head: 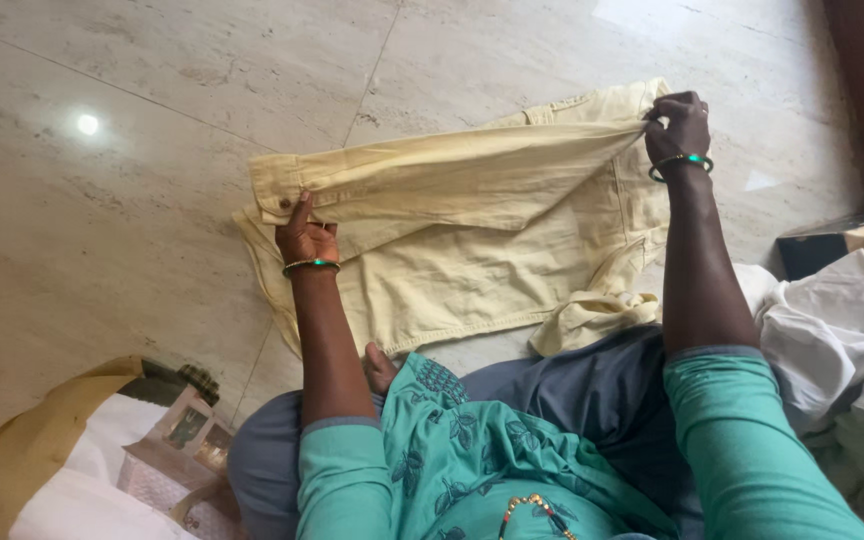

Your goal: The person folds a shirt on the floor by smoothing the fabric, folding in the sleeves and sides, and then folding the body of the garment into a square.

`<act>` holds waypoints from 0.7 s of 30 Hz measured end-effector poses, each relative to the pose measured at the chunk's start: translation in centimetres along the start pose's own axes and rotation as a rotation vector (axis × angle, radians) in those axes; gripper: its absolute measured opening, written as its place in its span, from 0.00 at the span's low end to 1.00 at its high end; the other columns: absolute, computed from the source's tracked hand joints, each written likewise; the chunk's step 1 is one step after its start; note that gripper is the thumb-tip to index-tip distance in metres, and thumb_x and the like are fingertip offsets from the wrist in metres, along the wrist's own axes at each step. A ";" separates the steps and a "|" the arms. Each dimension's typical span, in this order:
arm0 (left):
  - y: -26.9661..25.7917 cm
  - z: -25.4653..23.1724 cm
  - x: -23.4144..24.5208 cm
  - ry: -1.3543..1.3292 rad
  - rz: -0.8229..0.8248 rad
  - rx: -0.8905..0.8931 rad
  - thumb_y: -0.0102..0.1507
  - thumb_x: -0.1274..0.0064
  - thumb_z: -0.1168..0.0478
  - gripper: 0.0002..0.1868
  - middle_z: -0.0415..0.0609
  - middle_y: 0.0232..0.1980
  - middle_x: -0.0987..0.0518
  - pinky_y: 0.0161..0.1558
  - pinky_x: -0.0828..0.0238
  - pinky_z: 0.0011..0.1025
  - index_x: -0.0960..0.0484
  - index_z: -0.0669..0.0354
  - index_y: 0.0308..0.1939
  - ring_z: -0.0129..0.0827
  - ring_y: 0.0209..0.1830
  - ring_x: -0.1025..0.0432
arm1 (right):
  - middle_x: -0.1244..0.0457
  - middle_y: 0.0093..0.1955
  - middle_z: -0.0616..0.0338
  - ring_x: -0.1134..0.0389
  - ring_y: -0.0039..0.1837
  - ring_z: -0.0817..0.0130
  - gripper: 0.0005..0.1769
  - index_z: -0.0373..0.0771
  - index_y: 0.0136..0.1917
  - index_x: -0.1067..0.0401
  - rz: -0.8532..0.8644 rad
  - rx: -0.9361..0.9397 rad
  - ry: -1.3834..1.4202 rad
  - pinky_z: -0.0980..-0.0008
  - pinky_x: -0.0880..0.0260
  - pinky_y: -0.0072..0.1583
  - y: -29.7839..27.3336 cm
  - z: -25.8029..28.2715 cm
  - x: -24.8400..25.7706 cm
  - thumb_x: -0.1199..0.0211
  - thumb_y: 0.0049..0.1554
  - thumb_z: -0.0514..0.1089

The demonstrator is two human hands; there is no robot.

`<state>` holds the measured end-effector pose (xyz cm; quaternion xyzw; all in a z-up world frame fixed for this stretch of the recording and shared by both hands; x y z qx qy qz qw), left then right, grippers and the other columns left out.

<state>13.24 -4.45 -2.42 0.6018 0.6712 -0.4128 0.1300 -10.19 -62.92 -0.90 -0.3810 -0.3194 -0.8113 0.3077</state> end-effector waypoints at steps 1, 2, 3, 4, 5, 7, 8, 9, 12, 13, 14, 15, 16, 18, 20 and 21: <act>0.6 0.6 0.8 0.063 -0.063 -0.033 0.55 0.33 0.72 0.25 0.50 0.52 0.18 0.54 0.24 0.53 0.22 0.58 0.54 0.40 0.56 0.24 | 0.34 0.58 0.50 0.36 0.63 0.49 0.09 0.39 0.47 0.22 -0.071 0.052 -0.003 0.55 0.32 0.62 0.1 0.5 -0.2 0.34 0.52 0.32; 1.1 1.1 1.8 0.060 -0.150 -0.045 0.55 0.33 0.73 0.24 0.52 0.52 0.18 0.52 0.21 0.52 0.21 0.61 0.54 0.43 0.54 0.23 | 0.35 0.60 0.49 0.36 0.64 0.50 0.12 0.39 0.52 0.23 -0.139 0.105 -0.008 0.54 0.32 0.63 0.2 1.2 -0.8 0.34 0.54 0.31; 1.6 1.5 2.8 0.058 -0.237 -0.057 0.56 0.33 0.74 0.23 0.54 0.52 0.18 0.51 0.19 0.52 0.21 0.64 0.54 0.46 0.53 0.23 | 0.36 0.61 0.48 0.36 0.64 0.50 0.15 0.38 0.57 0.24 -0.206 0.158 -0.012 0.54 0.33 0.65 -0.1 1.9 -1.2 0.33 0.56 0.31; 1.8 1.5 3.9 0.049 -0.330 -0.080 0.56 0.33 0.75 0.23 0.56 0.52 0.17 0.49 0.16 0.51 0.20 0.67 0.54 0.48 0.51 0.22 | 0.37 0.62 0.49 0.34 0.63 0.53 0.16 0.40 0.59 0.26 -0.212 0.109 0.062 0.56 0.30 0.63 -0.2 2.6 -1.9 0.33 0.58 0.33; 1.8 1.3 4.9 0.070 -0.374 -0.091 0.56 0.34 0.74 0.24 0.56 0.53 0.18 0.48 0.17 0.50 0.22 0.67 0.55 0.47 0.51 0.21 | 0.37 0.62 0.50 0.33 0.62 0.56 0.17 0.41 0.61 0.28 -0.218 0.059 0.134 0.59 0.28 0.62 -0.7 3.3 -2.6 0.32 0.59 0.34; 2.0 1.1 5.7 0.118 -0.442 -0.108 0.57 0.36 0.73 0.26 0.56 0.55 0.19 0.46 0.18 0.47 0.25 0.65 0.58 0.45 0.51 0.21 | 0.37 0.63 0.52 0.30 0.57 0.60 0.20 0.43 0.65 0.31 -0.183 -0.082 0.178 0.62 0.26 0.59 -1.8 4.2 -3.1 0.32 0.60 0.37; 2.0 0.9 5.7 0.179 -0.424 -0.134 0.57 0.36 0.73 0.27 0.57 0.56 0.19 0.47 0.18 0.47 0.25 0.66 0.60 0.45 0.51 0.21 | 0.37 0.63 0.53 0.29 0.54 0.61 0.22 0.44 0.66 0.31 -0.135 -0.168 0.155 0.62 0.27 0.57 -2.5 4.3 -3.3 0.32 0.60 0.38; 1.8 0.9 5.6 0.240 -0.406 -0.160 0.57 0.37 0.73 0.28 0.57 0.58 0.19 0.47 0.19 0.46 0.24 0.67 0.62 0.44 0.52 0.21 | 0.36 0.64 0.53 0.28 0.51 0.61 0.24 0.44 0.67 0.32 -0.086 -0.253 0.131 0.62 0.27 0.54 -2.7 4.3 -3.4 0.32 0.59 0.39; 1.1 0.3 5.0 0.385 -0.482 -0.208 0.57 0.36 0.76 0.33 0.53 0.63 0.25 0.54 0.20 0.35 0.27 0.59 0.65 0.40 0.54 0.23 | 0.35 0.65 0.45 0.27 0.51 0.59 0.39 0.41 0.74 0.36 -0.109 -0.033 0.126 0.61 0.26 0.49 -3.0 4.2 -1.7 0.25 0.52 0.36; 0.8 0.0 4.7 0.426 -0.527 -0.223 0.56 0.36 0.77 0.36 0.50 0.65 0.28 0.58 0.21 0.30 0.29 0.55 0.66 0.38 0.55 0.23 | 0.34 0.62 0.46 0.27 0.48 0.63 0.40 0.44 0.77 0.39 -0.038 -0.214 0.259 0.62 0.27 0.46 -3.0 3.4 -2.2 0.28 0.55 0.40; 0.6 -0.2 4.5 0.439 -0.508 -0.262 0.56 0.38 0.78 0.39 0.46 0.67 0.32 0.58 0.23 0.29 0.32 0.51 0.68 0.34 0.56 0.26 | 0.32 0.58 0.48 0.27 0.44 0.66 0.41 0.46 0.79 0.43 0.038 -0.393 0.391 0.63 0.28 0.42 -3.0 2.7 -2.9 0.30 0.57 0.43; 0.3 -0.3 4.4 0.453 -0.488 -0.300 0.55 0.40 0.80 0.43 0.43 0.69 0.35 0.58 0.25 0.27 0.35 0.46 0.70 0.30 0.57 0.29 | 0.30 0.55 0.49 0.28 0.41 0.70 0.42 0.49 0.82 0.46 0.117 -0.571 0.522 0.64 0.29 0.39 -3.1 2.0 -3.7 0.32 0.59 0.46; 0.3 -0.4 4.6 0.462 -0.472 -0.343 0.55 0.42 0.81 0.46 0.39 0.71 0.38 0.58 0.27 0.25 0.37 0.42 0.72 0.25 0.58 0.31 | 0.30 0.53 0.49 0.28 0.39 0.69 0.44 0.46 0.82 0.49 0.088 -0.550 0.556 0.65 0.29 0.38 -2.7 1.7 -4.2 0.31 0.59 0.45; 1.8 -0.3 4.7 0.428 -0.288 -0.334 0.57 0.41 0.81 0.35 0.45 0.67 0.29 0.57 0.24 0.27 0.25 0.53 0.66 0.29 0.54 0.27 | 0.31 0.49 0.51 0.28 0.35 0.69 0.48 0.40 0.81 0.55 0.029 -0.507 0.619 0.69 0.27 0.36 -2.1 1.1 -5.7 0.28 0.59 0.44; 3.1 0.2 5.1 0.439 -0.179 -0.315 0.59 0.40 0.80 0.28 0.49 0.64 0.22 0.56 0.23 0.28 0.18 0.60 0.63 0.31 0.51 0.25 | 0.30 0.46 0.52 0.28 0.37 0.72 0.50 0.38 0.79 0.52 -0.012 -0.472 0.400 0.73 0.27 0.37 -1.4 -0.3 -6.8 0.24 0.54 0.42; 3.4 0.4 5.3 0.469 -0.162 -0.299 0.60 0.39 0.79 0.27 0.49 0.62 0.20 0.55 0.22 0.28 0.17 0.61 0.63 0.31 0.50 0.26 | 0.29 0.44 0.52 0.27 0.37 0.74 0.50 0.36 0.78 0.51 -0.032 -0.453 0.291 0.75 0.26 0.38 -1.0 -0.6 -7.2 0.22 0.52 0.41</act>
Point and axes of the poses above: each hand's wrist, its own y-axis towards the middle knuckle, its own x-axis out of the back of the hand, z = x × y, the point moved 4 cm from there along y, towards the middle knuckle
